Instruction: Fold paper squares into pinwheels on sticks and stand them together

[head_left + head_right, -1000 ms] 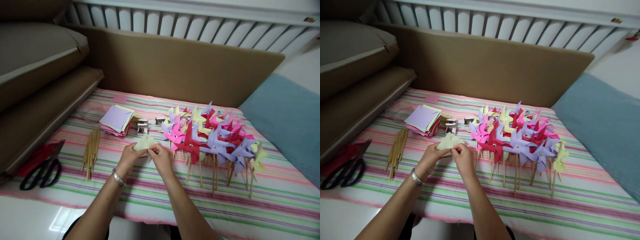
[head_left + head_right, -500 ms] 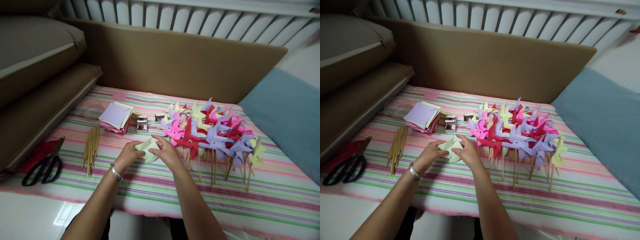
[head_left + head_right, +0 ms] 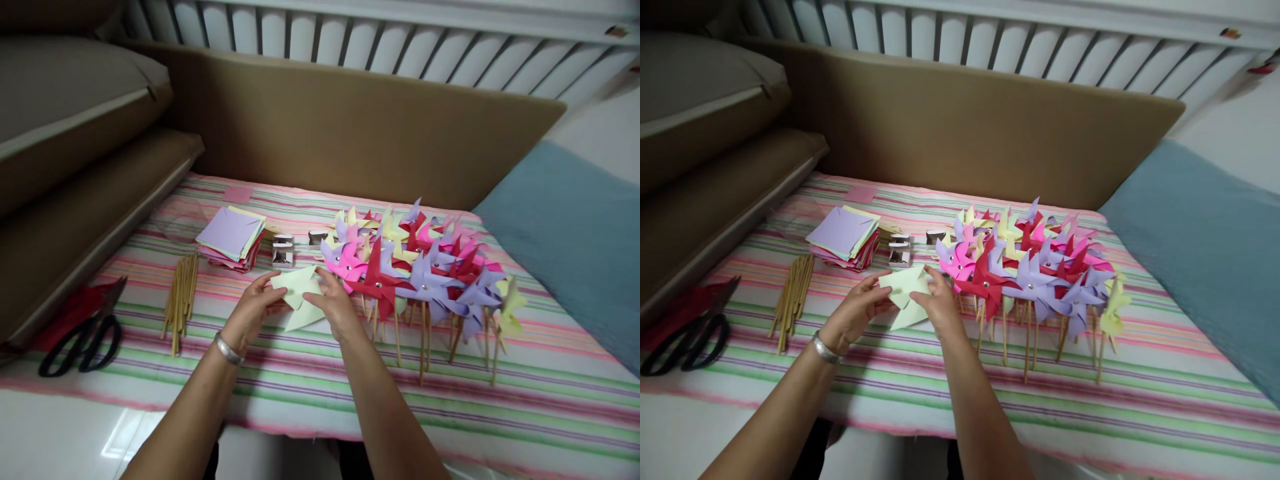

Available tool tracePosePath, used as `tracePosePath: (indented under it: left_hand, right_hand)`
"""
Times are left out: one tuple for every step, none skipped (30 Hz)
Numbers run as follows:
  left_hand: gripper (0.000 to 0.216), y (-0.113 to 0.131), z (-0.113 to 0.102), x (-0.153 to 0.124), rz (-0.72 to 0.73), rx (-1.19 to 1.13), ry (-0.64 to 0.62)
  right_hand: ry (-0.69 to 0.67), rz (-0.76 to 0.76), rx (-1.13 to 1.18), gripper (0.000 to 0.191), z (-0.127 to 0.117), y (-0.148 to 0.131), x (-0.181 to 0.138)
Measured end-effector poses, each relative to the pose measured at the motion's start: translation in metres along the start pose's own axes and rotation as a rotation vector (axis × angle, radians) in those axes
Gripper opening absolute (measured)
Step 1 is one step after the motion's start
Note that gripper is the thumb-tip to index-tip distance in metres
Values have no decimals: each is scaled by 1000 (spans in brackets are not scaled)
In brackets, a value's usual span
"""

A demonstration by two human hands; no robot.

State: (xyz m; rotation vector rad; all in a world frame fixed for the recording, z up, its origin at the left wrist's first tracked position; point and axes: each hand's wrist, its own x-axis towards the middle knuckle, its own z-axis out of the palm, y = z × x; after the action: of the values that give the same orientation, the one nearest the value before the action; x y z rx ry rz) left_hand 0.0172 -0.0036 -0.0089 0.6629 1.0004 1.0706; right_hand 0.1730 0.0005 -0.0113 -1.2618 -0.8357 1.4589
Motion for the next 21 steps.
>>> tracePosePath:
  left_hand:
    - [41,-2,1,-1,-2,-50,-5]
    - [36,-5,3,-1,-7,-81,-15]
    - [32,-8,5,-1,-12,-94,-25]
    - [29,-12,7,-1,-13,-93,-26]
    - [29,-16,9,-1,-10,-88,-19]
    - [29,-19,10,0,-4,-82,-8]
    - [29,-22,12,1,1,-82,12]
    - [29,-24,12,1,6,-88,38]
    - [30,-25,12,2,10,-99,64]
    - [30,-25,12,3,10,-109,86]
    - [30,-25,12,3,9,-118,103]
    - [30,-24,12,3,9,-124,117]
    - [29,-23,11,3,6,-127,126]
    - [29,-22,11,4,3,-126,133]
    - [29,-21,10,4,2,-122,137]
    - [28,-19,9,4,3,-117,141]
    - [28,-18,8,4,8,-112,147]
    - [28,-16,7,4,13,-107,156]
    - [28,-13,5,5,18,-102,171]
    - [28,-10,2,6,22,-99,191]
    - [27,-7,-1,6,26,-98,215]
  right_hand:
    - [36,-13,42,80,2,2,1]
    - [70,-33,76,79,5,4,1]
    - [101,-59,103,78,8,6,2]
    - [128,-87,123,76,11,9,2]
    - [150,-113,137,74,14,12,2]
    - [169,-136,150,73,17,15,1]
    - [184,-153,161,71,20,18,0]
    - [195,-164,171,70,23,20,-1]
    - [202,-170,180,70,25,22,-1]
    - [206,-171,189,70,27,24,-2]
    - [203,-170,198,70,29,25,-3]
    - [195,-167,207,70,31,26,-4]
    - [182,-163,214,70,32,27,-4]
    - [165,-161,220,69,33,27,-4]
    - [145,-164,223,67,33,28,-4]
    - [125,-170,220,66,33,28,-4]
    - [108,-176,208,64,33,29,-3]
    - [99,-181,176,64,32,29,-3]
    - [102,-189,119,63,30,29,-3]
    - [115,-208,38,62,29,29,-4]
    - [137,-242,-63,59,27,29,-5]
